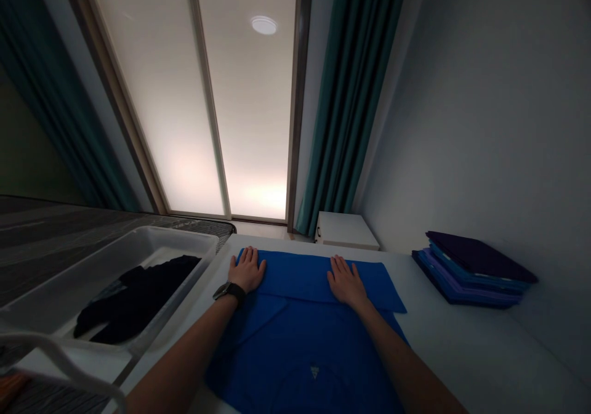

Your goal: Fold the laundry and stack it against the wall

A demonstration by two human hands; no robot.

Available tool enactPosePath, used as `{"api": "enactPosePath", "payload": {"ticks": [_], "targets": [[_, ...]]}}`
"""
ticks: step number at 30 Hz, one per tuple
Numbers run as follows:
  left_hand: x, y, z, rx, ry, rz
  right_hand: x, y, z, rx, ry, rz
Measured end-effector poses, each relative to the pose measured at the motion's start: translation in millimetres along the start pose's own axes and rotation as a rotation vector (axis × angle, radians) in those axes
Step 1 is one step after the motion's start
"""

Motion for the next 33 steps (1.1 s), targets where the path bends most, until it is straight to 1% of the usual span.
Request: {"api": "enactPosePath", "payload": {"ticks": [5,7,8,10,12,14,15,17,19,22,24,30,33], "targets": [[3.2,0.1,-4.9,0.040,-0.052,-0.008,14.4,2.0,2.8,0.002,-0.010,0.067],[7.8,-0.2,-7.1,0.050,-0.059,0.017,16.9,2.3,2.1,-0.004,-0.020,0.077],[13.3,0.3,-8.3,0.055,-0.054,0.053,17.4,2.3,1.5,-0.013,-0.026,0.079],[33.0,4.3,-10.4,0.060,-0.024,0.189,16.7,1.5,-0.4,-0.029,-0.035,0.068],[59.6,12.9,-11.2,0.056,0.021,0.364,13.2,0.2,-4.6,-0.026,-0.032,0.030],[84.9,22.2,-9.9,0.045,0.058,0.500,9.1,-0.8,-8.7,-0.010,-0.019,-0.014],[95.1,25.3,-7.9,0.034,0.068,0.539,8.0,-0.9,-9.4,-0.008,-0.014,-0.028],[109.3,27.5,-0.9,-0.005,0.073,0.565,8.8,-0.5,-8.2,-0.012,-0.014,-0.030],[111.8,23.3,6.7,-0.041,0.073,0.520,12.7,0.3,-5.1,-0.018,-0.017,-0.014],[96.1,10.5,12.4,-0.049,0.079,0.418,21.5,1.1,-1.5,-0.010,-0.006,0.006],[76.7,1.1,13.1,-0.039,0.078,0.361,29.0,1.9,0.0,-0.002,0.002,0.022],[8.0,-21.7,10.5,-0.004,0.056,0.174,52.3,10.0,-1.5,0.013,0.013,0.094],[-12.5,-27.7,11.1,0.000,0.067,0.099,58.9,15.0,-4.4,0.018,0.018,0.112]]}}
Point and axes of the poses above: each hand's wrist, its own y-axis away from the middle knuckle, its own z-axis out of the palm, x = y × z, the point moved 10 cm from there along -y, towards the middle knuckle, and after that the axes turned 11 degrees about -z, right-handed, at the moved point
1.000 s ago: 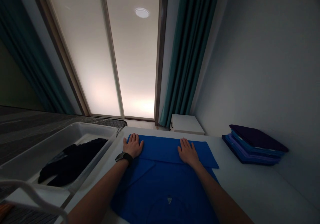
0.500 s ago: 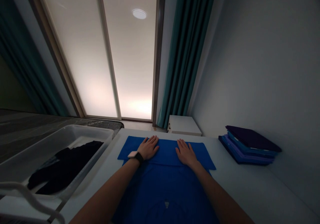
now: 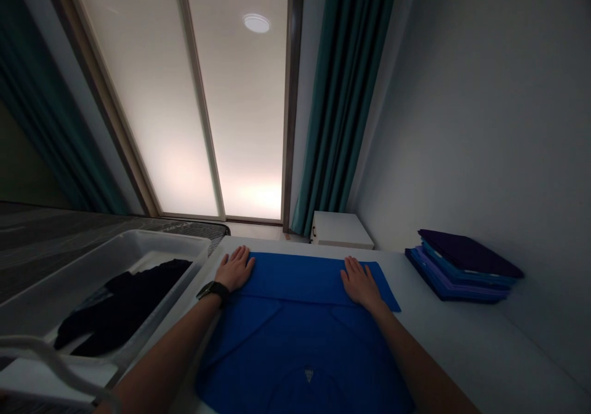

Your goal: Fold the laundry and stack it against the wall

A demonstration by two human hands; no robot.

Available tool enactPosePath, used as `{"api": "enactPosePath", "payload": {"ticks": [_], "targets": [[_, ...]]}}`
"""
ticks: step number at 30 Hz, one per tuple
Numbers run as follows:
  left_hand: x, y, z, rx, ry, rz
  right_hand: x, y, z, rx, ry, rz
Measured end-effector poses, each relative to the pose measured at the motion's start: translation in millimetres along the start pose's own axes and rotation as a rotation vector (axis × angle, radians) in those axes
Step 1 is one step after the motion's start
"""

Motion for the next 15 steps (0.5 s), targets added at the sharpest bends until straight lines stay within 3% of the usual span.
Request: {"api": "enactPosePath", "payload": {"ticks": [6,15], "targets": [[-9.3,-10.2,-8.6,-0.033,0.024,0.074,9.4,1.3,-4.0,0.011,0.037,-0.036],[-13.0,-41.3,-39.5,-0.050,0.021,0.247,40.3,-11.9,-16.4,0.196,0.107,-0.165]]}}
Point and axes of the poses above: each hand's wrist, its own y-axis away from the middle knuckle, its own z-axis out of the palm, x = y × z, the point moved 10 cm from there along -y, towards the middle knuckle, and after that the axes turned 11 degrees about -z, right-handed, at the moved point
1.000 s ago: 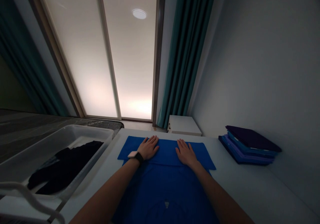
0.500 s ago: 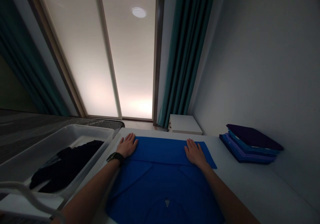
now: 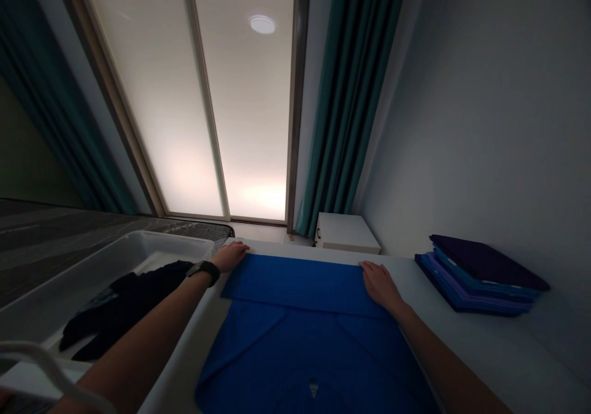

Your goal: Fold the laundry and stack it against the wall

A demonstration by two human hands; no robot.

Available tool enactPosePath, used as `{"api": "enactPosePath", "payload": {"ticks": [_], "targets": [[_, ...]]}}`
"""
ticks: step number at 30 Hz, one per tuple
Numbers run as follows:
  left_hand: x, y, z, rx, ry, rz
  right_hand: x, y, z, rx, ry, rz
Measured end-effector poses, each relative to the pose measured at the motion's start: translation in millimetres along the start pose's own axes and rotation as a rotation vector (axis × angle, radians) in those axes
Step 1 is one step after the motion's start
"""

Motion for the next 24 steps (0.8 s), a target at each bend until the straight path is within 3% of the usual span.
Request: {"api": "enactPosePath", "payload": {"ticks": [5,11,24], "targets": [[7.5,-8.1,2.6,-0.037,0.011,0.088,23.9,-2.3,-6.3,0.044,-0.004,-0.050],[10.9,-11.6,4.0,-0.099,0.036,0.142,53.4,-2.0,-7.6,-0.009,-0.066,-0.004],[-6.1,-16.7,2.7,-0.231,0.181,0.041,72.4,-2.9,-10.8,-0.073,-0.334,0.077]]}}
Point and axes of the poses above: each hand's wrist, its own y-axis away from the middle knuckle, its own z-axis out of the palm, x = y × z, the point moved 10 cm from there along -y, towards the middle knuckle, and after that the axes turned 11 degrees about -z, right-handed, at the moved point
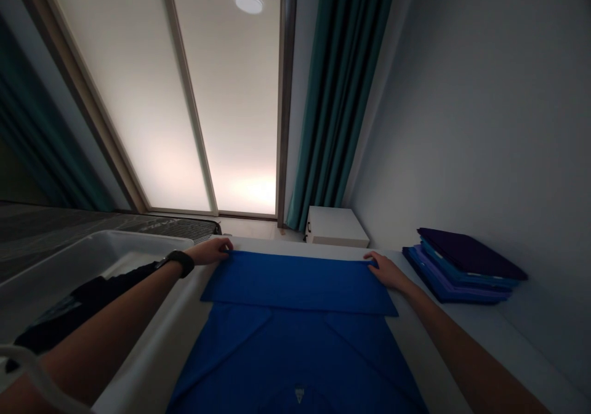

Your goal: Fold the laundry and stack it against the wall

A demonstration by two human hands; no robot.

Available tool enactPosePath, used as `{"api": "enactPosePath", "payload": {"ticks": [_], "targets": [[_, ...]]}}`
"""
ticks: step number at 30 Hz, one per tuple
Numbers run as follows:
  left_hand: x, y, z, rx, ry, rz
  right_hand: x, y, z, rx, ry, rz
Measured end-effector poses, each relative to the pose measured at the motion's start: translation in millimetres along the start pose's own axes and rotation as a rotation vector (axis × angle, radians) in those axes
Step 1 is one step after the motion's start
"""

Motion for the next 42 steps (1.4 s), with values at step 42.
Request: {"api": "enactPosePath", "payload": {"ticks": [42], "targets": [[-4.4,73.3,4.6,0.187,1.016,-0.403,-25.2,50.5,-16.8,0.319,-0.944,0.376]]}}
Point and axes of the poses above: each hand's wrist, its own y-axis away from the middle knuckle, its own z-axis out of the palm, x = y × z, the point moved 10 cm from there along -y, towards the middle knuckle, and after that the axes turned 11 degrees about -z, right-handed, at the moved point
